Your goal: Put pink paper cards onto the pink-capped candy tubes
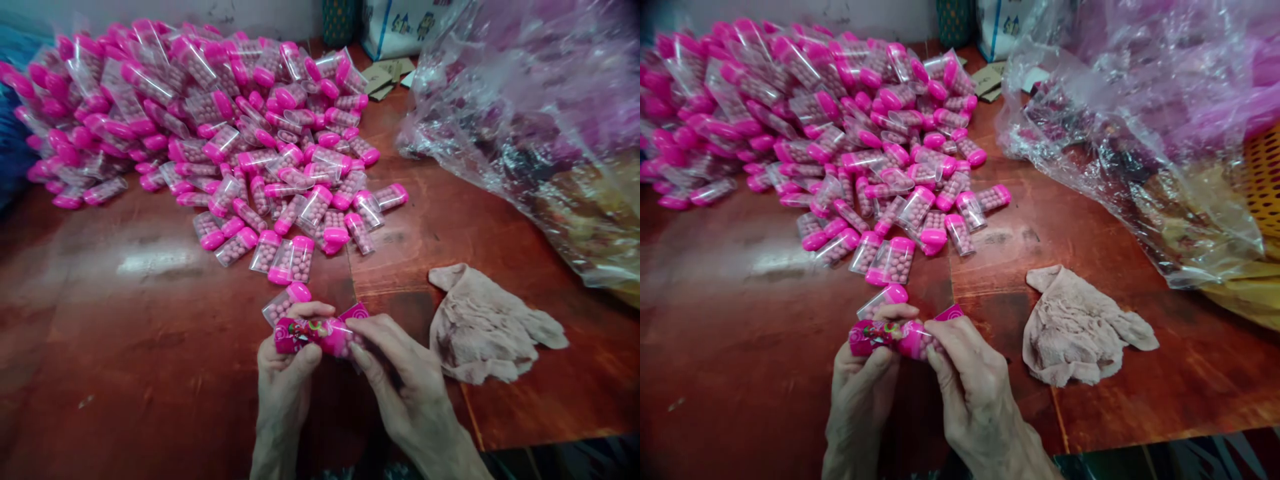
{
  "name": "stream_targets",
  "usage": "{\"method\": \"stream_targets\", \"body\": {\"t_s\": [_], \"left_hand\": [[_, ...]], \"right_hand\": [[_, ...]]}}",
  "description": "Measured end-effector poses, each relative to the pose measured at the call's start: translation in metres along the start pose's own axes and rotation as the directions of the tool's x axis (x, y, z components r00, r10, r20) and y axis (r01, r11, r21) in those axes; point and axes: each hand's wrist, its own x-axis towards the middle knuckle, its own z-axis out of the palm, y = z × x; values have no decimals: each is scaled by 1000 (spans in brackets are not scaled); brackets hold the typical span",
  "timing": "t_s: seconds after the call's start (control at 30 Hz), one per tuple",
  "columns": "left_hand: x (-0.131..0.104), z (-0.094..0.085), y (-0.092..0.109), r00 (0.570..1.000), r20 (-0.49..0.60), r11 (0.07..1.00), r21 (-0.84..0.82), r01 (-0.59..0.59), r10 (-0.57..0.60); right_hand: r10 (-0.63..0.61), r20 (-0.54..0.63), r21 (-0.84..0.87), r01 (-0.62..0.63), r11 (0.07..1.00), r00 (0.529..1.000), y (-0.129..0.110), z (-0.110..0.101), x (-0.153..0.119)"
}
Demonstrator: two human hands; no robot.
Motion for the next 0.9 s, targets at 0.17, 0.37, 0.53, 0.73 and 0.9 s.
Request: {"method": "stream_targets", "body": {"t_s": [0.17,0.37,0.53,0.73,0.9], "left_hand": [[1,9,-6,952,-293,992,110,-54,84],[3,13,-9,944,-328,995,-80,-62,32],[-3,18,-7,966,-214,963,-255,86,-143],[-5,18,-2,971,-103,938,-296,179,-218],[-4,14,0,970,40,937,-256,240,-238]], "right_hand": [[-6,-68,-2,5,1000,998,0,8,-5],[-12,-137,5,13,1000,991,-1,14,-10],[-145,-219,-141,116,983,965,3,19,-15],[-234,-246,-244,173,954,941,0,21,-16],[-129,-280,-137,93,986,951,-2,20,-20]]}}
